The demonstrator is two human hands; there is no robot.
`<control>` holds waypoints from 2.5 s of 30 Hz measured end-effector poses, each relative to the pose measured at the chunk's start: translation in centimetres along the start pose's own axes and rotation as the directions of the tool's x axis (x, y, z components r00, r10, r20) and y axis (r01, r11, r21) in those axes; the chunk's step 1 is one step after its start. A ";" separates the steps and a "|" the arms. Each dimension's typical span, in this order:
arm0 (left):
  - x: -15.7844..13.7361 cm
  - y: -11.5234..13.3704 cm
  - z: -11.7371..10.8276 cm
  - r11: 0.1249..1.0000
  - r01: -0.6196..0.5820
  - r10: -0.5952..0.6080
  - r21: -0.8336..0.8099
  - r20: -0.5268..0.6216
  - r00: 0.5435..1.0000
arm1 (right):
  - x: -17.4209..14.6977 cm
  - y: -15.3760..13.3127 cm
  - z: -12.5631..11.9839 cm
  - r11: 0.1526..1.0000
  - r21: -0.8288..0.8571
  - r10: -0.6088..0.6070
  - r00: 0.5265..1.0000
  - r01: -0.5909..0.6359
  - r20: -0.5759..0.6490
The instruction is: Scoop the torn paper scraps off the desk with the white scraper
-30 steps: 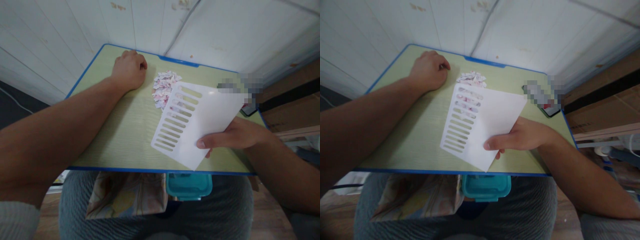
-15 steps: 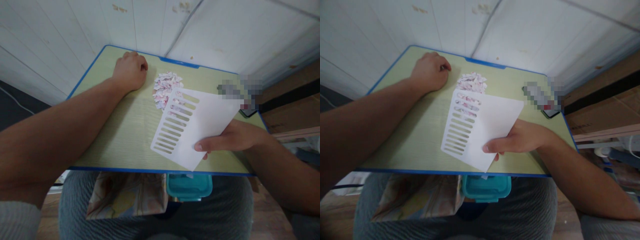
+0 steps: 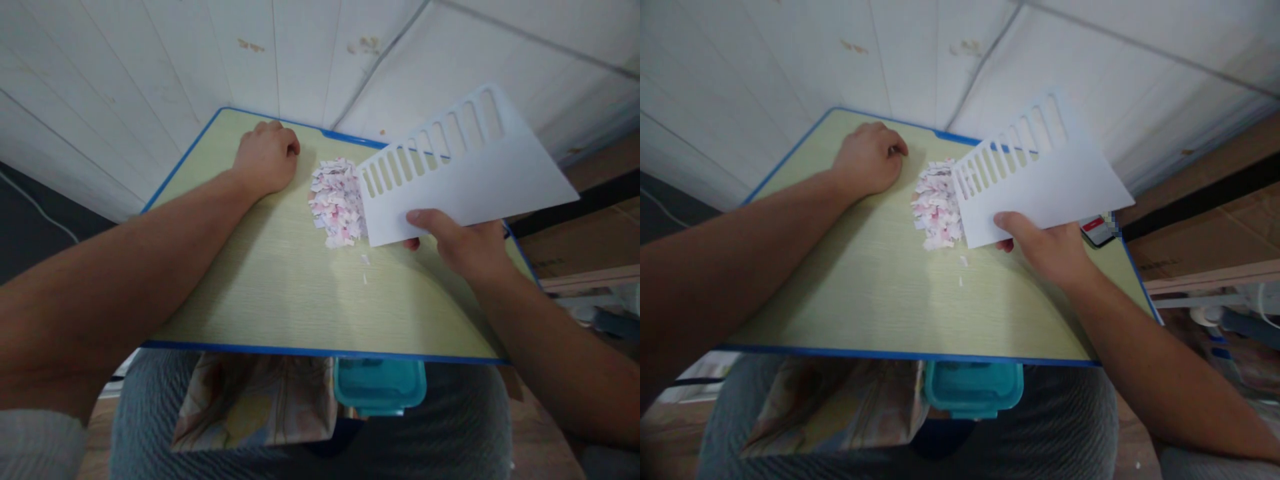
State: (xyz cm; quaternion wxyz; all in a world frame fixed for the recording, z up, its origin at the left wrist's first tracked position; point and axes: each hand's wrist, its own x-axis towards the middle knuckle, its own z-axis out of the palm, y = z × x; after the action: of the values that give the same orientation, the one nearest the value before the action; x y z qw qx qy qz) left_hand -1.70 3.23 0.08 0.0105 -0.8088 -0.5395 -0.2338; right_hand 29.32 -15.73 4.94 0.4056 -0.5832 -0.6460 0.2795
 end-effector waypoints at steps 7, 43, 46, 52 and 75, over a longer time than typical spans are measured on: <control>0.0 0.2 -0.1 0.999 0.039 -0.038 -0.027 0.027 0.999 | -0.2 -0.3 -0.2 0.998 -0.060 0.002 0.987 0.008 0.160; 0.1 -0.3 0.3 0.997 0.027 -0.028 -0.078 -0.007 1.000 | -0.2 -0.3 -0.2 0.999 -0.034 -0.009 0.964 0.019 0.267; 0.0 -0.2 0.1 0.997 0.029 -0.029 -0.074 -0.002 1.000 | -0.3 -0.3 -0.2 0.999 -0.034 -0.006 0.944 0.018 0.328; -0.1 0.0 0.0 0.998 0.043 -0.042 -0.049 0.019 0.999 | -0.5 0.1 -0.3 0.996 -0.085 -0.020 0.973 0.040 0.230; -0.6 1.8 -1.5 0.994 0.098 -0.094 -0.049 0.083 0.992 | -2.7 -2.5 -0.4 0.976 0.148 -0.005 0.665 -0.160 0.747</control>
State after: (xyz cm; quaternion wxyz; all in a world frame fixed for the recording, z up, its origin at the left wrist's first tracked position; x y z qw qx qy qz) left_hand -0.84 1.51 1.62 -0.0441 -0.7907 -0.5713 -0.2155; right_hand 28.27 -18.85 6.71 0.1516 -0.4016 -0.6977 0.5735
